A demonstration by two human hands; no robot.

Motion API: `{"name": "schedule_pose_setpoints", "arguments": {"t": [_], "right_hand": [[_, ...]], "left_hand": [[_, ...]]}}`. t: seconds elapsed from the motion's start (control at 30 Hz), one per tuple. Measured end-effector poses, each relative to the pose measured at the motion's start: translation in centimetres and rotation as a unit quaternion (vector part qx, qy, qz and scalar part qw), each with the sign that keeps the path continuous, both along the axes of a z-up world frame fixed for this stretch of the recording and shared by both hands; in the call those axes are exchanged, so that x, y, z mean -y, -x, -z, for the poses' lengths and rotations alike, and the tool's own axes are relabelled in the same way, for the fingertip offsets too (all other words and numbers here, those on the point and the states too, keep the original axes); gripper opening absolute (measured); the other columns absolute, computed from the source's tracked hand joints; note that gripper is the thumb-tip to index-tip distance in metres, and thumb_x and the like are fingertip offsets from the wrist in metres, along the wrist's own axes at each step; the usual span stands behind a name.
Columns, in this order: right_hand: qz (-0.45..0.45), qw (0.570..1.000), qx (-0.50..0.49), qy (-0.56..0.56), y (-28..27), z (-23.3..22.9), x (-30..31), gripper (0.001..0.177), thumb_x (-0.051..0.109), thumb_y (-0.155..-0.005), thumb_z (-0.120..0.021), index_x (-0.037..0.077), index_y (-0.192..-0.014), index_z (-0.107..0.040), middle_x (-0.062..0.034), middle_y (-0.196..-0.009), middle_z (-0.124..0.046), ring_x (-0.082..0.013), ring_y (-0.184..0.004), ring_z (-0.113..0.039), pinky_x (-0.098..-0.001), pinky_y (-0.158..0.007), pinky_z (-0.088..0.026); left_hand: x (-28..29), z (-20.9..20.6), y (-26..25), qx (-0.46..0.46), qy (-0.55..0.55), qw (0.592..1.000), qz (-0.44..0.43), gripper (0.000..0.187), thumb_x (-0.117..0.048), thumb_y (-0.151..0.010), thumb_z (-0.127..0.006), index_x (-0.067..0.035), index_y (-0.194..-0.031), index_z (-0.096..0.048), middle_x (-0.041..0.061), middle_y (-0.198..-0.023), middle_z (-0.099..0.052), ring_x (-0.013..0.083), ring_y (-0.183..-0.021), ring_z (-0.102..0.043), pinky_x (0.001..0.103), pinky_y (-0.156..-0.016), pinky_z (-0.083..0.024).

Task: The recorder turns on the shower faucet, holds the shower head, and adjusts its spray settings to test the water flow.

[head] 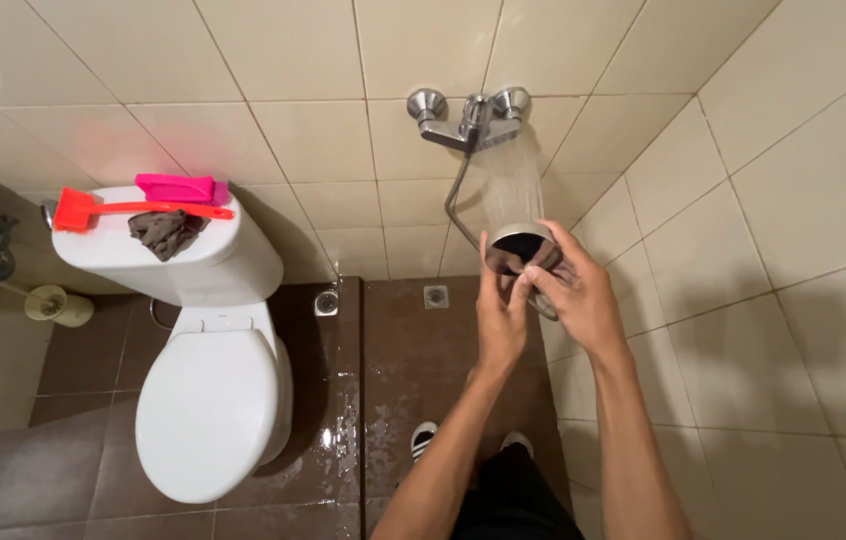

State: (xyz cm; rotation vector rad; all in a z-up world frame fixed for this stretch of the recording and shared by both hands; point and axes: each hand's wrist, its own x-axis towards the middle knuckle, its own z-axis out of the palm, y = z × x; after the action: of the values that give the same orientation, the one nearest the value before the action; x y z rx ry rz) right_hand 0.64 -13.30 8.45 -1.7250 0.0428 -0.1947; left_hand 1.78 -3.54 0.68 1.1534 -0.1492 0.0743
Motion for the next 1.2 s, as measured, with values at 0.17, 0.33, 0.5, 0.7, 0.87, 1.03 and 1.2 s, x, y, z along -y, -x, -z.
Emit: {"name": "schedule_pose_setpoints", "arguments": {"t": [0.17,0.33,0.5,0.7,0.87,1.03,1.2], "right_hand": [[-0.049,0.998,0.022,0.018,-2.0,-3.1,0.4,0.061,0.001,-0.091,-0.070,0.001,-0.149,-0.050,-0.0089,-0.127,-0.068,-0.0141,-0.117,-0.063,-0.0306,-0.104,-0.050],[-0.043,0.998,0.048,0.018,-3.3,-6.0,0.8,0.064,0.002,-0.091,-0.071,0.002,-0.150,-0.047,-0.0082,-0.128,-0.068,-0.0151,-0.118,-0.063,-0.0309,-0.104,-0.050],[-0.024,0.993,0.114,0.024,-5.0,-8.2,2.3,0.063,0.003,-0.093,-0.072,0.002,-0.151,-0.048,-0.0065,-0.125,-0.069,-0.0149,-0.114,-0.065,-0.0298,-0.103,-0.050],[-0.029,0.987,0.154,0.026,-7.6,-11.9,5.1,0.069,-0.001,-0.086,-0.075,0.003,-0.150,-0.049,-0.0039,-0.118,-0.069,-0.0131,-0.111,-0.065,-0.0317,-0.103,-0.051],[-0.032,0.976,0.208,0.056,-9.5,-15.2,7.9,0.069,-0.003,-0.086,-0.076,0.003,-0.150,-0.050,-0.0047,-0.118,-0.069,-0.0147,-0.114,-0.065,-0.0336,-0.106,-0.050],[-0.018,0.958,0.281,0.055,-10.7,-18.2,10.8,0.068,-0.004,-0.087,-0.076,0.003,-0.150,-0.050,-0.0054,-0.130,-0.064,-0.0153,-0.121,-0.063,-0.0346,-0.108,-0.050],[0.060,0.946,0.315,0.055,-11.3,-20.0,14.6,0.071,-0.004,-0.088,-0.077,0.000,-0.152,-0.045,-0.0071,-0.128,-0.063,-0.0155,-0.117,-0.064,-0.0332,-0.108,-0.053]], "left_hand": [[-0.6,-3.1,-1.2,0.062,0.050,0.997,0.010,0.071,0.001,-0.106,-0.057,-0.003,-0.166,-0.019,0.015,-0.139,-0.055,0.0220,-0.127,-0.059,0.034,-0.108,-0.048],[0.0,-4.5,-3.7,0.102,0.020,0.995,-0.002,0.076,0.002,-0.102,-0.058,-0.004,-0.165,-0.014,0.017,-0.148,-0.051,0.0251,-0.136,-0.055,0.036,-0.111,-0.047],[0.5,-8.9,-6.2,0.122,0.002,0.992,0.045,0.075,0.000,-0.103,-0.059,-0.004,-0.164,-0.015,0.017,-0.147,-0.052,0.0262,-0.135,-0.056,0.037,-0.112,-0.050],[4.1,-10.5,-10.2,0.170,0.020,0.985,0.026,0.076,-0.002,-0.104,-0.060,-0.003,-0.166,-0.016,0.019,-0.136,-0.059,0.0247,-0.123,-0.061,0.036,-0.105,-0.051],[6.7,-14.5,-12.2,0.212,0.011,0.977,0.014,0.073,-0.002,-0.106,-0.059,-0.003,-0.165,-0.017,0.018,-0.133,-0.058,0.0232,-0.122,-0.060,0.035,-0.105,-0.051],[9.7,-19.0,-14.3,0.289,0.029,0.956,0.030,0.068,-0.001,-0.107,-0.056,-0.003,-0.165,-0.019,0.016,-0.137,-0.057,0.0223,-0.126,-0.059,0.035,-0.108,-0.050],[12.9,-23.6,-15.2,0.305,-0.007,0.949,0.085,0.069,-0.004,-0.106,-0.057,-0.005,-0.163,-0.019,0.016,-0.139,-0.060,0.0226,-0.130,-0.060,0.038,-0.111,-0.051]]}}
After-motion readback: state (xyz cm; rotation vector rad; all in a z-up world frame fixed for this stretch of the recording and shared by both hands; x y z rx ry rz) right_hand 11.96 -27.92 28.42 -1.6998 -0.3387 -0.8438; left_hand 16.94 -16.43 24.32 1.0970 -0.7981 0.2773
